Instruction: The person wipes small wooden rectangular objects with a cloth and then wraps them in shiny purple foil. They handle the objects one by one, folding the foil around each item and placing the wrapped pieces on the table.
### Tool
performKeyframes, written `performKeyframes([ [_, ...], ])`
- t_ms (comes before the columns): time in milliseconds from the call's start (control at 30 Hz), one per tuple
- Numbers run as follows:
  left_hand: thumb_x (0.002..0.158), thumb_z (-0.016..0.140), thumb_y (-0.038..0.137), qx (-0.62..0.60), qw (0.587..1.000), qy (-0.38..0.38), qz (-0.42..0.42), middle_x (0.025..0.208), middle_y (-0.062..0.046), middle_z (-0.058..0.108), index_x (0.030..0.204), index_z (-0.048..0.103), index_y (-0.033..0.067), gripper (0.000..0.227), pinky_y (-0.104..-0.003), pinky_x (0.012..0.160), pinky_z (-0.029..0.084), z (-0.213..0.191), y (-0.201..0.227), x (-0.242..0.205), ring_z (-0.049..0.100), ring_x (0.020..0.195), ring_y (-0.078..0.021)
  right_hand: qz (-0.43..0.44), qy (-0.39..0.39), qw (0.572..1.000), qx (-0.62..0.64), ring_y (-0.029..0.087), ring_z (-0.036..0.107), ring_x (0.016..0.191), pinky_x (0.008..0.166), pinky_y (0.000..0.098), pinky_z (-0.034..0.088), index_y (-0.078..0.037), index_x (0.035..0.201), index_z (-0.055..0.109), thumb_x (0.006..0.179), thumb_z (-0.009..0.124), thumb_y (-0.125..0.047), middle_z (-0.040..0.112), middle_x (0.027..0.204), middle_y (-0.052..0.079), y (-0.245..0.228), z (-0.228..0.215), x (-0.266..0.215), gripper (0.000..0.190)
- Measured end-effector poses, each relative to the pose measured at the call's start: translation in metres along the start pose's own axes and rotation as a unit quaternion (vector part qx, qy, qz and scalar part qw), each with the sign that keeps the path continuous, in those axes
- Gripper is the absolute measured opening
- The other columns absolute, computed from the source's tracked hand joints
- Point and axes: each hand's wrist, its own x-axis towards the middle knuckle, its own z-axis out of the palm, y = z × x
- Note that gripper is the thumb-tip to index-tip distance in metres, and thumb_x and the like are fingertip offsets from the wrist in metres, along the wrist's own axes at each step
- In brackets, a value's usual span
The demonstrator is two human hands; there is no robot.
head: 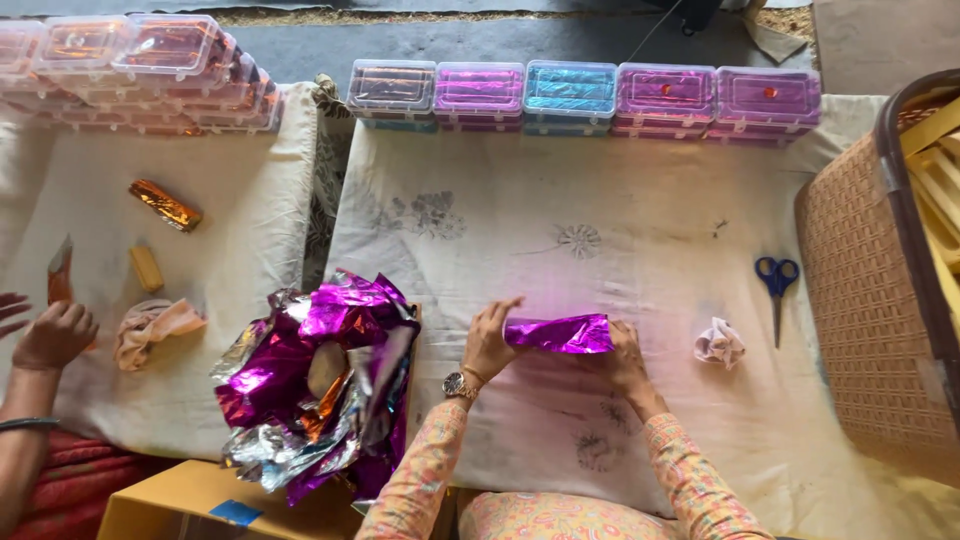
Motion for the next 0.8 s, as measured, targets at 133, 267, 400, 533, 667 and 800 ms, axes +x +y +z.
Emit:
performKeyframes([
  [133, 0.07, 0.087, 0.036, -0.156, 0.983, 0.086, -0.047, 0.138, -0.013, 0.057, 0.142, 0.051, 0.0133, 0.083, -0.044, 0.107, 0.043, 0.021, -0.046, -0.009, 0.051, 0.128, -0.0291, 0.005, 0.005, 1.0, 0.005, 0.028, 0.063, 0.105, 0.095, 0.047, 0.044, -0.014, 0.101, 0.073, 0.07, 0.086, -0.024, 0.073, 0.102, 0.006, -0.003, 0.005, -0.003, 0.035],
  [267, 0.073, 0.087, 0.031, -0.054, 0.994, -0.005, -0.095, 0.124, -0.002, 0.073, 0.122, 0.076, 0.0229, 0.051, -0.046, 0.104, 0.042, 0.054, -0.074, -0.01, 0.058, 0.127, -0.0249, -0.004, -0.004, 1.0, -0.027, 0.027, 0.061, 0.107, 0.093, 0.046, 0.044, -0.016, 0.102, 0.075, 0.069, 0.083, -0.02, 0.074, 0.105, 0.005, -0.021, -0.012, 0.007, 0.035],
  [400, 0.074, 0.088, 0.034, -0.014, 0.981, -0.062, -0.181, 0.113, -0.001, 0.074, 0.107, 0.076, 0.0192, 0.038, -0.045, 0.105, 0.043, 0.072, -0.089, -0.009, 0.067, 0.114, -0.0233, 0.027, -0.01, 0.998, -0.051, 0.028, 0.057, 0.112, 0.097, 0.0457, 0.041, -0.017, 0.101, 0.076, 0.065, 0.085, -0.021, 0.074, 0.106, 0.002, -0.025, -0.012, 0.007, 0.038],
  [533, 0.085, 0.072, 0.017, -0.159, 0.985, 0.036, -0.056, 0.111, 0.003, 0.082, 0.102, 0.078, 0.0227, 0.018, -0.04, 0.113, 0.05, 0.083, -0.096, -0.013, 0.077, 0.104, -0.021, 0.038, -0.004, 0.999, -0.009, 0.028, 0.056, 0.114, 0.097, 0.0457, 0.039, -0.016, 0.109, 0.074, 0.064, 0.086, -0.024, 0.073, 0.115, 0.002, -0.009, -0.003, -0.004, 0.047],
  [667, 0.07, 0.082, 0.011, -0.119, 0.989, 0.071, -0.044, 0.095, -0.008, 0.077, 0.099, 0.076, 0.0128, 0.029, -0.045, 0.111, 0.042, 0.079, -0.084, -0.011, 0.07, 0.094, -0.0302, 0.067, -0.01, 0.998, -0.016, 0.031, 0.053, 0.115, 0.096, 0.0472, 0.039, -0.01, 0.117, 0.069, 0.064, 0.088, -0.028, 0.065, 0.121, 0.008, 0.003, 0.01, -0.006, 0.06],
  [800, 0.083, 0.076, 0.011, -0.146, 0.986, 0.027, -0.075, 0.087, -0.003, 0.08, 0.089, 0.075, 0.0131, 0.006, -0.046, 0.117, 0.033, 0.054, -0.047, -0.007, 0.077, 0.085, -0.0204, 0.083, 0.005, 0.996, -0.038, 0.038, 0.046, 0.117, 0.097, 0.0523, 0.038, -0.002, 0.126, 0.056, 0.063, 0.091, -0.034, 0.049, 0.125, 0.019, 0.007, 0.011, -0.009, 0.079],
])
